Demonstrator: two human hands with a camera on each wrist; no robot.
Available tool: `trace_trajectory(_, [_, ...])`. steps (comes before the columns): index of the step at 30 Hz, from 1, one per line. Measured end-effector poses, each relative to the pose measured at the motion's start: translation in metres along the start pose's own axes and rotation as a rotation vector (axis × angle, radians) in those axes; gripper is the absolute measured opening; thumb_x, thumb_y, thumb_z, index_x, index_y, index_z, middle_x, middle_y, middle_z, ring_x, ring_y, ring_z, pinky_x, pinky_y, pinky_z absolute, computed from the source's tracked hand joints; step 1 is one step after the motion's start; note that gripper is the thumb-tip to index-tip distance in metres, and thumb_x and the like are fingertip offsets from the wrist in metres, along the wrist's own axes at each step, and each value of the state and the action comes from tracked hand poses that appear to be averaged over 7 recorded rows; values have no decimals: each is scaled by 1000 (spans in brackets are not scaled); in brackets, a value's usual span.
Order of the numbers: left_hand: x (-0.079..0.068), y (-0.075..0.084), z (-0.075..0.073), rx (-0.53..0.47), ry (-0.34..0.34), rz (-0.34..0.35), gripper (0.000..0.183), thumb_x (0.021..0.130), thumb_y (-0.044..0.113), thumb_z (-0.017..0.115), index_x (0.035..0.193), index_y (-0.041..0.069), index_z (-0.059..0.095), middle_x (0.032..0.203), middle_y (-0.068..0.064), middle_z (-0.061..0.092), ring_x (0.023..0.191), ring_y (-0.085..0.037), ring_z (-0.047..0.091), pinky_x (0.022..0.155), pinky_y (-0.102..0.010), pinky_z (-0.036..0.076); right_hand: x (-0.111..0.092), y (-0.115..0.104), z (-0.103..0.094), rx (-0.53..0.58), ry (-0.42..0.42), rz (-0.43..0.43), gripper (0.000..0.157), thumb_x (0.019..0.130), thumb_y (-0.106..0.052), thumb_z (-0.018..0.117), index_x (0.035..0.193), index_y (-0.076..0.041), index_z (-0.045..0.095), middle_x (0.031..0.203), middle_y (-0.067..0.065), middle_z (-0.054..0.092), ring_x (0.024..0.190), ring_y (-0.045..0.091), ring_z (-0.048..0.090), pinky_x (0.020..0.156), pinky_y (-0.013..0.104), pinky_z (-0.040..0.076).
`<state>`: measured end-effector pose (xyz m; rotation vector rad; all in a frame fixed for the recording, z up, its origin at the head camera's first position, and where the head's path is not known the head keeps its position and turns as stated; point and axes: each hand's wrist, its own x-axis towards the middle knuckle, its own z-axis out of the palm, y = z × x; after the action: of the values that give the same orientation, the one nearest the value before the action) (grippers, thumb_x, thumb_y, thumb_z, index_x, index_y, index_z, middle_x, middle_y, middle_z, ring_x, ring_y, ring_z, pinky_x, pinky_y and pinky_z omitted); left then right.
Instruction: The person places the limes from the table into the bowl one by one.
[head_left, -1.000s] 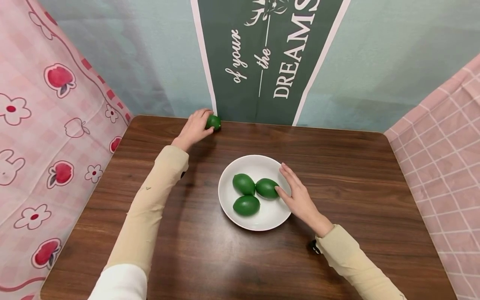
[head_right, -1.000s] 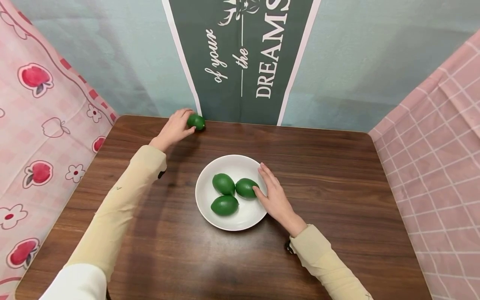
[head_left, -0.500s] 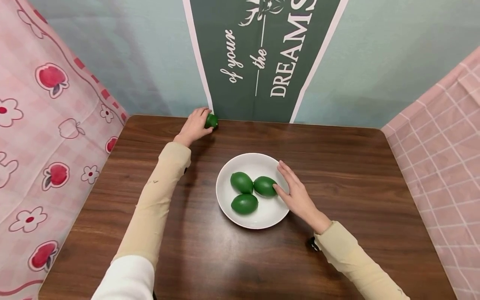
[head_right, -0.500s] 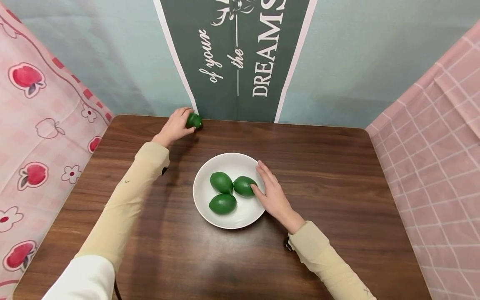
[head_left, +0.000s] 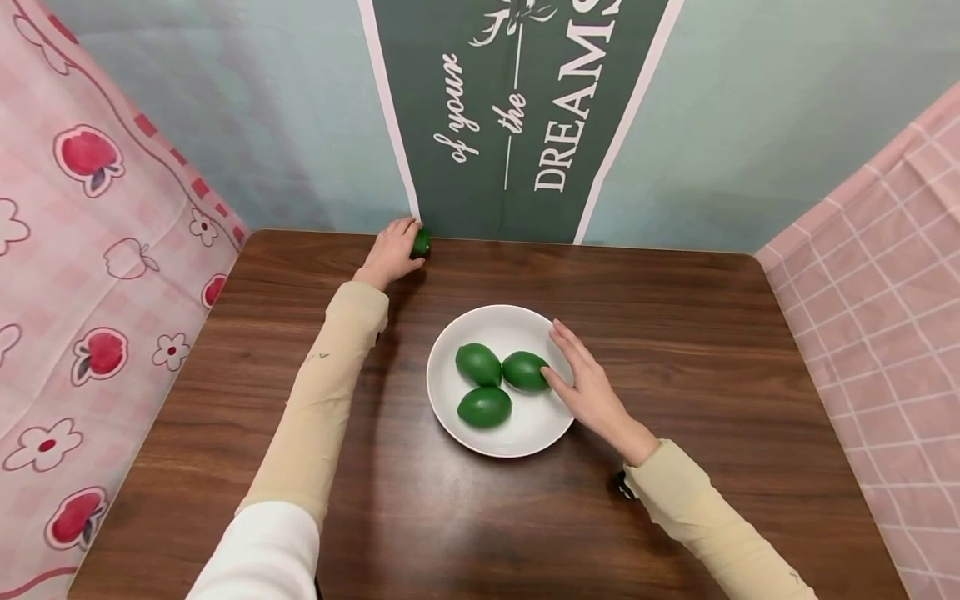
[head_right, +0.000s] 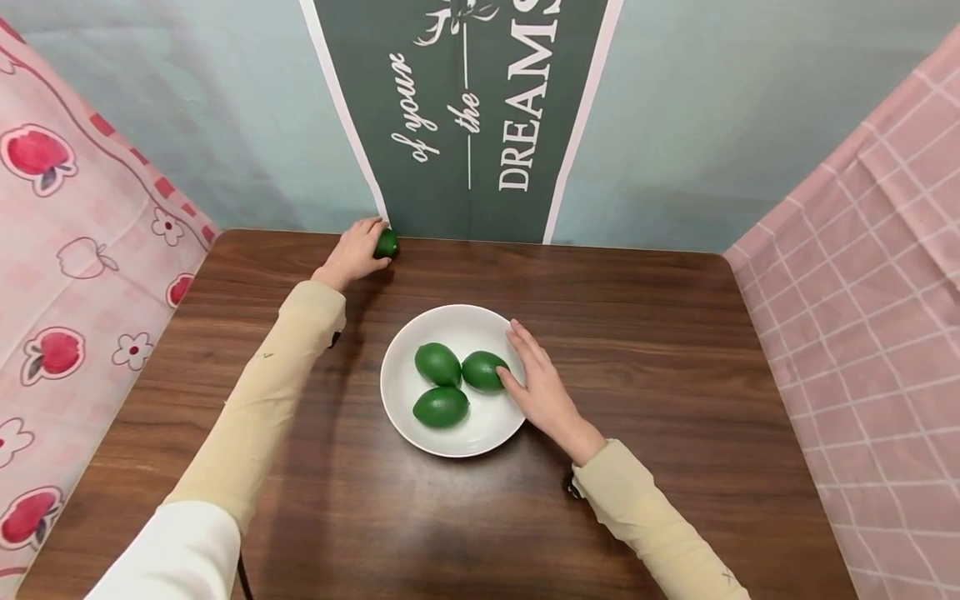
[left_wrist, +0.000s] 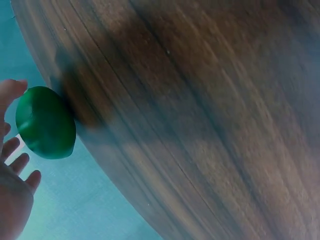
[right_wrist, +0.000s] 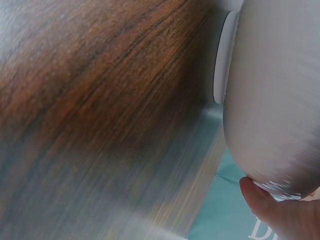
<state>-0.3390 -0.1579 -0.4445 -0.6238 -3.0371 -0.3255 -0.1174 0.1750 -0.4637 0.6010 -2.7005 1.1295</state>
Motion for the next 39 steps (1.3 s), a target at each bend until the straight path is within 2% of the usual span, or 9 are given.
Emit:
trace_trajectory(5, [-2, 1, 2, 5, -47, -41, 74, 84, 23, 66, 142, 0, 27, 148, -21, 20, 135, -37, 17, 107, -50, 22, -3, 2, 4, -3, 12, -17, 55, 88, -12, 62, 137, -1, 40, 147, 9, 31, 132, 26, 32, 103, 45, 30])
trace_trajectory(12, [-5, 0, 9, 7, -37, -47, 73, 84, 22, 66, 142, 1, 27, 148, -21, 19, 135, -38, 17, 108, -50, 20, -6, 6, 10, -7, 18, -29, 56, 88, -13, 61, 138, -1, 40, 147, 11, 31, 132, 26, 32, 103, 45, 31])
trace_trajectory(22, [-10, 1, 15, 12, 21, -62, 67, 84, 20, 66, 139, 1, 33, 138, -22, 30, 124, -42, 27, 99, -51, 32, -13, 12, 18, -20, 40, -47, 55, 88, -13, 61, 137, -1, 40, 147, 8, 31, 132, 26, 33, 103, 45, 31])
trace_trajectory(39, [-16, 5, 36, -26, -35, -89, 67, 85, 25, 66, 139, 2, 33, 131, -23, 35, 118, -40, 33, 94, -51, 37, -22, 22, 30, -30, 73, -87, 55, 88, -13, 62, 137, 0, 41, 147, 10, 32, 132, 26, 32, 104, 45, 30])
